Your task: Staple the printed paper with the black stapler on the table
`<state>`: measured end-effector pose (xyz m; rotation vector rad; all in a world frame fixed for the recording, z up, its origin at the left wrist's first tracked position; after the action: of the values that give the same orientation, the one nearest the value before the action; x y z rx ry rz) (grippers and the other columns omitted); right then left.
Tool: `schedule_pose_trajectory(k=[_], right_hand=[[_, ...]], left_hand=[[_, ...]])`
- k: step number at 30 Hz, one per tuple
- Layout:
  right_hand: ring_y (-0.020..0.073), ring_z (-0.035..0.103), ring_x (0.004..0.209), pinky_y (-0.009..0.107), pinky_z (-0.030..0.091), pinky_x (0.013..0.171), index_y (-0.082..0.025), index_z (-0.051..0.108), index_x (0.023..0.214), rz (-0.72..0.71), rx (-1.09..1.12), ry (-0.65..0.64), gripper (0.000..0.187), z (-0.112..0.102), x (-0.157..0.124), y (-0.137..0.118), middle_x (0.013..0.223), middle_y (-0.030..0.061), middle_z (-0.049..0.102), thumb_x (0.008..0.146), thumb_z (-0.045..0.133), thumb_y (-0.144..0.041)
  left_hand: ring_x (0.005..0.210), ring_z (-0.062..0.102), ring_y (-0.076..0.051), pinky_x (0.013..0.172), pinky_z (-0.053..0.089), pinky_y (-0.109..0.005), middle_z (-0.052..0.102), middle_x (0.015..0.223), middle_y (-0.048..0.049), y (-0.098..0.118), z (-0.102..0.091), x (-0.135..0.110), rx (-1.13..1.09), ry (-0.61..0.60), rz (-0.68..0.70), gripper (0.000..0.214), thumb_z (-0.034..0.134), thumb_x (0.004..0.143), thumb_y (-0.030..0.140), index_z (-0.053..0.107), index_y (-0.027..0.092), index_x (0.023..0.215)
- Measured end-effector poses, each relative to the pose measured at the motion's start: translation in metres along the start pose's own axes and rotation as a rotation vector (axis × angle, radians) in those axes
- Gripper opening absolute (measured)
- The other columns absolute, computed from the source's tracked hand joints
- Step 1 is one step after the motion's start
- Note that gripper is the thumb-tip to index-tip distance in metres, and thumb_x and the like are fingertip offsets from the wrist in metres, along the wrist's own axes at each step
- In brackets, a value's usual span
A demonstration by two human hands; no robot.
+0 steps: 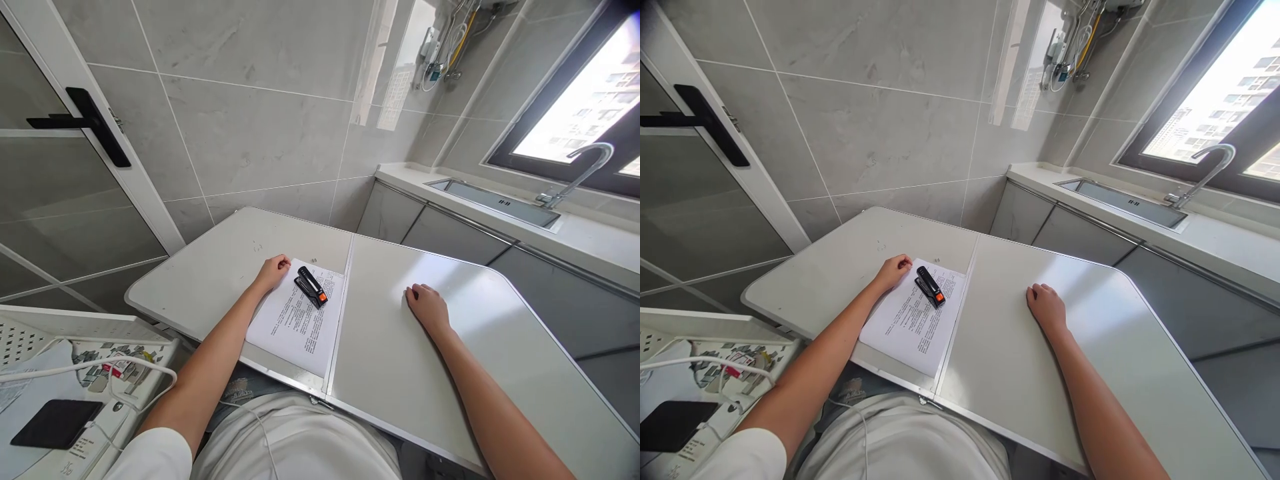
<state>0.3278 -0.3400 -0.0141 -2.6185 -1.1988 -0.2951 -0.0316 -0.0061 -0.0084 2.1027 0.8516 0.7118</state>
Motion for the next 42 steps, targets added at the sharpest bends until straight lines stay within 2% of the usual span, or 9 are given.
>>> schedule_pose_trajectory(k=[3, 8, 12, 15, 23, 29, 36, 39, 42], right_hand=[[0.0239, 0.059, 0.091, 0.032, 0.04, 0.071, -0.021, 0.065, 0.086, -0.145, 0.085, 0.08, 0.034, 0.001, -0.009, -0.031, 0.088, 0.0088, 0.065, 0.102, 0.04, -0.038], [0.0246, 0.057, 0.108, 0.035, 0.046, 0.092, -0.023, 0.066, 0.109, -0.46, 0.417, 0.04, 0.031, 0.005, -0.019, -0.114, 0.113, 0.0099, 0.067, 0.104, 0.037, -0.029], [0.0254, 0.053, 0.117, 0.038, 0.043, 0.102, -0.021, 0.062, 0.124, -0.35, 0.494, -0.095, 0.034, 0.007, -0.006, -0.164, 0.128, 0.0096, 0.064, 0.102, 0.035, -0.023], [0.0273, 0.052, 0.119, 0.038, 0.041, 0.103, -0.018, 0.062, 0.122, -0.222, 0.442, -0.215, 0.03, 0.009, 0.014, -0.185, 0.126, 0.0122, 0.064, 0.097, 0.05, -0.028], [0.0211, 0.062, 0.088, 0.027, 0.042, 0.073, -0.019, 0.063, 0.081, -0.05, 0.447, -0.389, 0.007, 0.007, 0.039, -0.2, 0.089, 0.0084, 0.069, 0.081, 0.061, -0.012], [0.0203, 0.064, 0.084, 0.027, 0.044, 0.068, -0.02, 0.059, 0.109, 0.063, 0.542, -0.354, 0.026, 0.001, 0.006, -0.195, 0.09, 0.0048, 0.07, 0.085, 0.061, -0.03], [0.0231, 0.066, 0.088, 0.03, 0.047, 0.07, -0.017, 0.058, 0.106, 0.08, 0.651, -0.298, 0.023, 0.0, -0.047, -0.213, 0.098, 0.0095, 0.071, 0.087, 0.055, -0.03], [0.027, 0.066, 0.098, 0.034, 0.049, 0.081, -0.01, 0.054, 0.126, -0.018, 0.561, -0.234, 0.037, 0.002, -0.067, -0.225, 0.108, 0.0157, 0.071, 0.094, 0.049, -0.028], [0.028, 0.065, 0.109, 0.036, 0.047, 0.091, -0.006, 0.032, 0.152, -0.09, 0.489, -0.168, 0.054, 0.004, -0.077, -0.232, 0.121, 0.0201, 0.068, 0.101, 0.039, -0.023]], left_hand=[[0.075, 0.059, -0.017, 0.072, 0.044, -0.029, 0.067, 0.081, -0.0006, 0.002, 0.0, -0.001, 0.002, -0.016, 0.006, 0.014, 0.057, 0.084, 0.028, 0.068, 0.021, 0.089], [0.073, 0.058, -0.017, 0.07, 0.044, -0.029, 0.067, 0.079, -0.0006, 0.002, 0.0, -0.001, -0.003, -0.005, 0.003, 0.014, 0.057, 0.084, 0.028, 0.068, 0.02, 0.088], [0.072, 0.057, -0.016, 0.069, 0.043, -0.028, 0.066, 0.077, -0.0003, -0.002, 0.0, 0.0, -0.01, 0.011, -0.001, 0.013, 0.058, 0.083, 0.028, 0.067, 0.02, 0.087], [0.072, 0.057, -0.016, 0.069, 0.043, -0.028, 0.065, 0.076, 0.0001, -0.003, 0.0, 0.001, -0.001, 0.009, 0.008, 0.014, 0.058, 0.083, 0.029, 0.068, 0.02, 0.087], [0.072, 0.056, -0.016, 0.068, 0.043, -0.028, 0.065, 0.077, 0.0005, 0.001, 0.0, -0.001, -0.008, -0.002, 0.003, 0.012, 0.058, 0.083, 0.027, 0.067, 0.021, 0.086], [0.072, 0.057, -0.016, 0.068, 0.043, -0.028, 0.065, 0.077, 0.0003, 0.002, 0.001, -0.002, -0.018, -0.007, 0.018, 0.012, 0.058, 0.084, 0.027, 0.067, 0.02, 0.086], [0.073, 0.057, -0.016, 0.069, 0.043, -0.028, 0.065, 0.078, -0.0001, 0.002, 0.001, -0.002, -0.008, -0.008, 0.016, 0.012, 0.057, 0.084, 0.027, 0.067, 0.021, 0.086], [0.073, 0.057, -0.016, 0.068, 0.043, -0.028, 0.065, 0.079, -0.0005, 0.003, 0.0, -0.003, -0.003, -0.007, 0.014, 0.013, 0.057, 0.084, 0.027, 0.068, 0.021, 0.086], [0.074, 0.058, -0.016, 0.069, 0.043, -0.028, 0.066, 0.079, -0.0006, 0.003, 0.0, -0.003, 0.0, -0.01, 0.021, 0.014, 0.056, 0.084, 0.028, 0.067, 0.021, 0.087]])
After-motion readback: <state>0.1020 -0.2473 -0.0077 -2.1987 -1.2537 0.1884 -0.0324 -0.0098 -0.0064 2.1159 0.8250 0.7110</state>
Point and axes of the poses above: each hand's wrist, its own x-axis towards the middle knuckle, its own z-axis out of the palm, y = z × x, the point moved 1 cm from there along x, towards the middle knuckle
